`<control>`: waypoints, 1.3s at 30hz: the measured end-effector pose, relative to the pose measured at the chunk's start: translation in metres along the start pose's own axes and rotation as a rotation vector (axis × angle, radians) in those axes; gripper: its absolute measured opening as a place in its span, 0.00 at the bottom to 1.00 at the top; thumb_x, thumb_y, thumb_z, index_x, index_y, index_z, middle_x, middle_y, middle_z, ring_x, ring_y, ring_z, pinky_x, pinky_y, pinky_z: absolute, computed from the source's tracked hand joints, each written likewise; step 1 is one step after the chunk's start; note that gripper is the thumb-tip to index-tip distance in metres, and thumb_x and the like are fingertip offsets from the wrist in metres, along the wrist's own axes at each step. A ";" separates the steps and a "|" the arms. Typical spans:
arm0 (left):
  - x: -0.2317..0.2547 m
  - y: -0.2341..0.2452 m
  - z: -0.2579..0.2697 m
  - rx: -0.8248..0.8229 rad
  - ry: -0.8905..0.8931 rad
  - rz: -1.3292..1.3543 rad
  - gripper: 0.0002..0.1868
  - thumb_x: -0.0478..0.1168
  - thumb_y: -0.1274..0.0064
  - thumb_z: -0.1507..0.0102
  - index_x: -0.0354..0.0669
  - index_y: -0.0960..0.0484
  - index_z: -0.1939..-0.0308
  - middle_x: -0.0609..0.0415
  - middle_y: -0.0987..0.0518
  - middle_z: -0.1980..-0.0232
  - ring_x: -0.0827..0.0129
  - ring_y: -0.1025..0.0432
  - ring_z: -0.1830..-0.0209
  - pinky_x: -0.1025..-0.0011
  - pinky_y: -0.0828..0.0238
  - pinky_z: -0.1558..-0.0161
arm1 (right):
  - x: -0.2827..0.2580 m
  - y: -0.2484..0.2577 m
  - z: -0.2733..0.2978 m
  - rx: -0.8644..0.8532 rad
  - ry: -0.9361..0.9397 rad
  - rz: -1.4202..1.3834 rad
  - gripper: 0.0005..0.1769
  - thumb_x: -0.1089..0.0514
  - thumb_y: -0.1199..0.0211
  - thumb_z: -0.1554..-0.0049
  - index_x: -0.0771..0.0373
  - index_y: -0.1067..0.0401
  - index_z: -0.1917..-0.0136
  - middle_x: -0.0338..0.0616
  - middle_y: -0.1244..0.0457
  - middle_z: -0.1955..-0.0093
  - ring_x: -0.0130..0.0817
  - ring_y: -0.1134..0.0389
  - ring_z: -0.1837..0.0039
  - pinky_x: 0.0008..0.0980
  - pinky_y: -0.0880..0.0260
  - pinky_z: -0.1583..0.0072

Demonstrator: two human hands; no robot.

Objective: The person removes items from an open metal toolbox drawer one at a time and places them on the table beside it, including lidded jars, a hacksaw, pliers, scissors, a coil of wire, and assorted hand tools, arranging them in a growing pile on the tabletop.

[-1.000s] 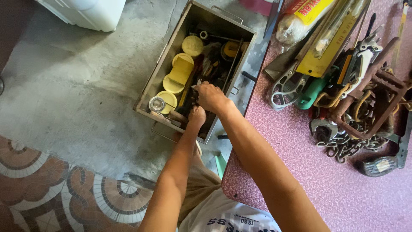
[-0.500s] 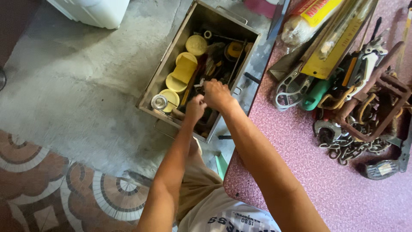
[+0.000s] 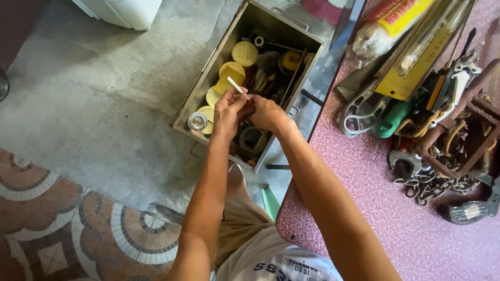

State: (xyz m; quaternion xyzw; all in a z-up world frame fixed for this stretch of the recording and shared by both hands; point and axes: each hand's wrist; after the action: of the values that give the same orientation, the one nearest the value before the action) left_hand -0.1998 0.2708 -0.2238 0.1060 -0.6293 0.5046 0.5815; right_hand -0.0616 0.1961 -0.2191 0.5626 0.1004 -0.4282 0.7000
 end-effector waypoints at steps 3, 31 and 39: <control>-0.015 0.013 -0.014 -0.056 0.027 0.021 0.12 0.40 0.47 0.32 0.42 0.20 0.46 0.54 0.17 0.57 0.69 0.22 0.60 0.69 0.20 0.57 | 0.003 -0.002 0.004 0.314 0.132 0.211 0.21 0.57 0.41 0.48 0.61 0.30 0.41 0.62 0.32 0.47 0.64 0.31 0.44 0.58 0.31 0.42; -0.211 0.097 -0.072 -0.193 0.056 -1.719 0.22 0.35 0.50 0.38 0.52 0.22 0.39 0.42 0.26 0.39 0.45 0.36 0.35 0.53 0.31 0.39 | -0.029 0.035 0.018 0.496 0.084 -0.114 0.24 0.64 0.43 0.46 0.67 0.33 0.35 0.69 0.32 0.47 0.66 0.32 0.42 0.52 0.32 0.40; -0.234 0.114 -0.076 -0.019 0.141 -1.661 0.17 0.37 0.52 0.35 0.41 0.24 0.41 0.40 0.24 0.39 0.44 0.30 0.37 0.51 0.31 0.39 | -0.032 0.037 0.015 0.485 0.036 -0.148 0.24 0.65 0.44 0.46 0.65 0.32 0.35 0.68 0.32 0.47 0.65 0.31 0.42 0.51 0.31 0.40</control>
State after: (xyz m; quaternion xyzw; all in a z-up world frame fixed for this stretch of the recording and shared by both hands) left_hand -0.1638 0.2756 -0.4925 0.4989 -0.3128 -0.0881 0.8034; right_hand -0.0597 0.1982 -0.1678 0.7128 0.0479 -0.4796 0.5096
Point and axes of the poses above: each hand's wrist, its own z-axis away from the middle knuckle, its own y-axis out of the back of the hand, x = y × z
